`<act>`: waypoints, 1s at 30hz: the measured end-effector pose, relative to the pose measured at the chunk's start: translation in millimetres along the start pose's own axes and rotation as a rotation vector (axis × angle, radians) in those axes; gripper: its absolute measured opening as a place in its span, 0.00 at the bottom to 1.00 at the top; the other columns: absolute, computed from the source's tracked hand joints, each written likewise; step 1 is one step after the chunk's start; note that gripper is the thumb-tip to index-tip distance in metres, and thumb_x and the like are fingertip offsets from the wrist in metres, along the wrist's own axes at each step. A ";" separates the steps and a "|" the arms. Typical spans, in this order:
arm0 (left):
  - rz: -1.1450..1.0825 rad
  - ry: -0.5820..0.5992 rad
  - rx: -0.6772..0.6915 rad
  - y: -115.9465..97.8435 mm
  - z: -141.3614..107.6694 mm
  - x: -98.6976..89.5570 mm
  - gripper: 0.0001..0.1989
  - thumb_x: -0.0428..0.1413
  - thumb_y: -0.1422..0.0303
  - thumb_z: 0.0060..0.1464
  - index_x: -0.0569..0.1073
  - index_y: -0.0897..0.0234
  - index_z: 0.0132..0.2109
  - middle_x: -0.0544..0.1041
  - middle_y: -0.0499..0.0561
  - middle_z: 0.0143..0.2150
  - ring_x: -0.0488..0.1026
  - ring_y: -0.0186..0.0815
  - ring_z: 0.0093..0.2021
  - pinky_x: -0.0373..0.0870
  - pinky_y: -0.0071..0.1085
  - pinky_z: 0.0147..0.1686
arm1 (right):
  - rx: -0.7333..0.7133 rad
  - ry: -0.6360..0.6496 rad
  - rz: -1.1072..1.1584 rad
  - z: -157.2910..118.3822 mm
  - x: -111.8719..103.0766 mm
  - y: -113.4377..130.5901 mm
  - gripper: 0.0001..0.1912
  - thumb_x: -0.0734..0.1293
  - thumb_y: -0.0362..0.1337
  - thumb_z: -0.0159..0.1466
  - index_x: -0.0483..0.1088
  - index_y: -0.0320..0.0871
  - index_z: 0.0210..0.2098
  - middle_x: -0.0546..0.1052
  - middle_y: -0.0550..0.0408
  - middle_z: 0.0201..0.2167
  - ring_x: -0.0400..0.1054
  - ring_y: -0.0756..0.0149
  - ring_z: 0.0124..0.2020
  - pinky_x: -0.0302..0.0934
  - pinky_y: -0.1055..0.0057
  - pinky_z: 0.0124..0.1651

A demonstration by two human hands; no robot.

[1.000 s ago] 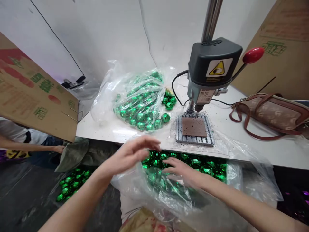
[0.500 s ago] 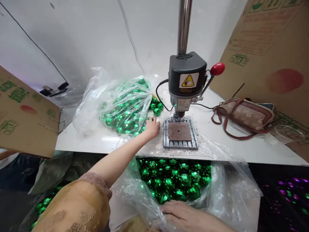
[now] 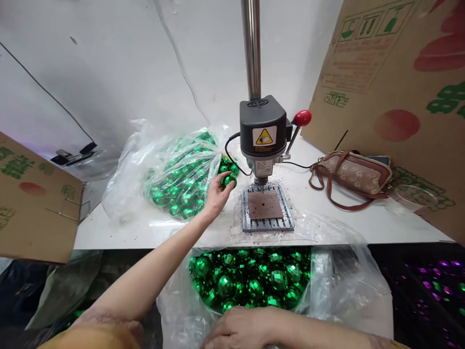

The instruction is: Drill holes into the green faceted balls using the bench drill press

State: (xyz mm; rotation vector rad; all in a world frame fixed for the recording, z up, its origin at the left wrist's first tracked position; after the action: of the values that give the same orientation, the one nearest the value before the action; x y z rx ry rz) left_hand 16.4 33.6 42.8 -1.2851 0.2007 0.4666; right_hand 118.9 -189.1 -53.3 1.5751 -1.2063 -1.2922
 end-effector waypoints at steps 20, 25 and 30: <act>-1.131 0.019 -0.638 0.7 -31.0 50.0 0.23 0.66 0.65 0.55 0.71 0.56 0.56 0.78 0.52 0.45 0.79 0.38 0.40 0.79 0.43 0.47 | 0.017 -1.108 -0.227 -239.3 -155.2 94.4 0.14 0.68 0.48 0.65 0.79 0.56 0.48 0.84 0.57 0.40 0.80 0.67 0.42 0.77 0.72 0.45; -0.981 0.182 -0.578 9.8 -40.2 29.1 0.26 0.70 0.65 0.48 0.68 0.59 0.51 0.80 0.50 0.40 0.80 0.38 0.36 0.79 0.41 0.42 | -0.352 -1.727 -0.301 -268.2 -218.9 139.8 0.09 0.72 0.42 0.63 0.81 0.48 0.41 0.84 0.55 0.36 0.79 0.69 0.33 0.76 0.72 0.39; -0.670 0.208 -0.445 15.0 -31.3 25.0 0.31 0.74 0.62 0.41 0.66 0.62 0.47 0.79 0.48 0.35 0.78 0.33 0.31 0.74 0.31 0.34 | -0.490 -1.817 -0.398 -246.6 -283.9 154.2 0.08 0.72 0.37 0.62 0.78 0.44 0.41 0.80 0.55 0.36 0.73 0.78 0.32 0.69 0.76 0.37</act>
State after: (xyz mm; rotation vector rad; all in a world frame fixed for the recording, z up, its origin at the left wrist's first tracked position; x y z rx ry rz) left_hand 35.6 12.4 10.9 -1.7364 -0.1758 -0.2140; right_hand 317.0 39.7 218.0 -0.1285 -1.1876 -3.1358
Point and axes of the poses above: each hand's wrist, its own z-axis towards the middle knuckle, its own x-axis out of the palm, y = z × x, the point moved 3 cm from there along z, towards the middle knuckle
